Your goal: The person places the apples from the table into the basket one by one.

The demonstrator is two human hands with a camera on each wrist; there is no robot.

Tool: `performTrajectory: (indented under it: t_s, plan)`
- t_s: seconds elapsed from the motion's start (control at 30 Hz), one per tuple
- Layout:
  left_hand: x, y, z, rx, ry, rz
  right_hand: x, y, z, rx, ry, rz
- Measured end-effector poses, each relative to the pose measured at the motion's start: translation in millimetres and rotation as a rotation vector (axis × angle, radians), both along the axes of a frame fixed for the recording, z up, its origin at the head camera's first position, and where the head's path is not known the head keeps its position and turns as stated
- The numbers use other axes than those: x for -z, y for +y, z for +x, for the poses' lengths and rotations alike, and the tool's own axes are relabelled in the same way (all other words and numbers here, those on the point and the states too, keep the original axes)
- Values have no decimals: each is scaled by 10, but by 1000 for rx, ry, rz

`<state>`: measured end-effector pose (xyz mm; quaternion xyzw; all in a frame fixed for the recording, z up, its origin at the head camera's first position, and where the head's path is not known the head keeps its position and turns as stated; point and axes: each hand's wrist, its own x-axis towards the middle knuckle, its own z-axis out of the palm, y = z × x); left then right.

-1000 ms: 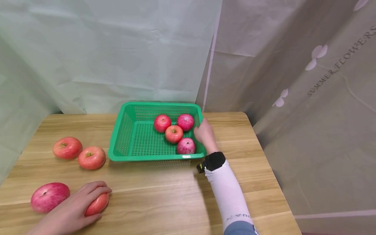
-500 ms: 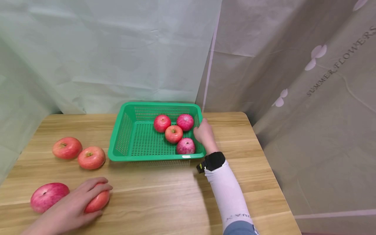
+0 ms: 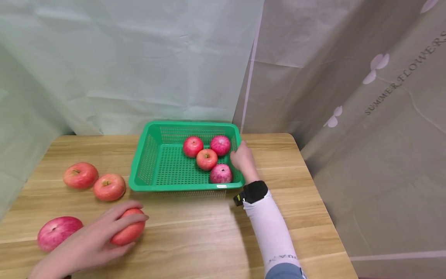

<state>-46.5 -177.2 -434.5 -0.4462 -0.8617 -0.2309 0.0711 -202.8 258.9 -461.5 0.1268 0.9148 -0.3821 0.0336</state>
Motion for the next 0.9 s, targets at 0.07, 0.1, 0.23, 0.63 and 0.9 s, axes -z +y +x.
performTrajectory:
  t_s: [0.07, 0.1, 0.23, 0.63, 0.9]
  plan:
    - [-56, 61, -46, 30, 4, 24, 3, 8, 2, 0, 1, -2]
    - [-85, 92, -71, 43, 8, 27, 5, 11, 3, 0, 1, -5]
    - [-197, 200, -163, 69, 15, 16, 6, 15, 12, 2, 0, -9]
    - [-423, 468, -402, 114, 33, 26, 29, -3, 9, 5, -7, 2]
    - [-522, 637, -578, 107, -119, -29, 23, 5, -10, 0, 14, -1]
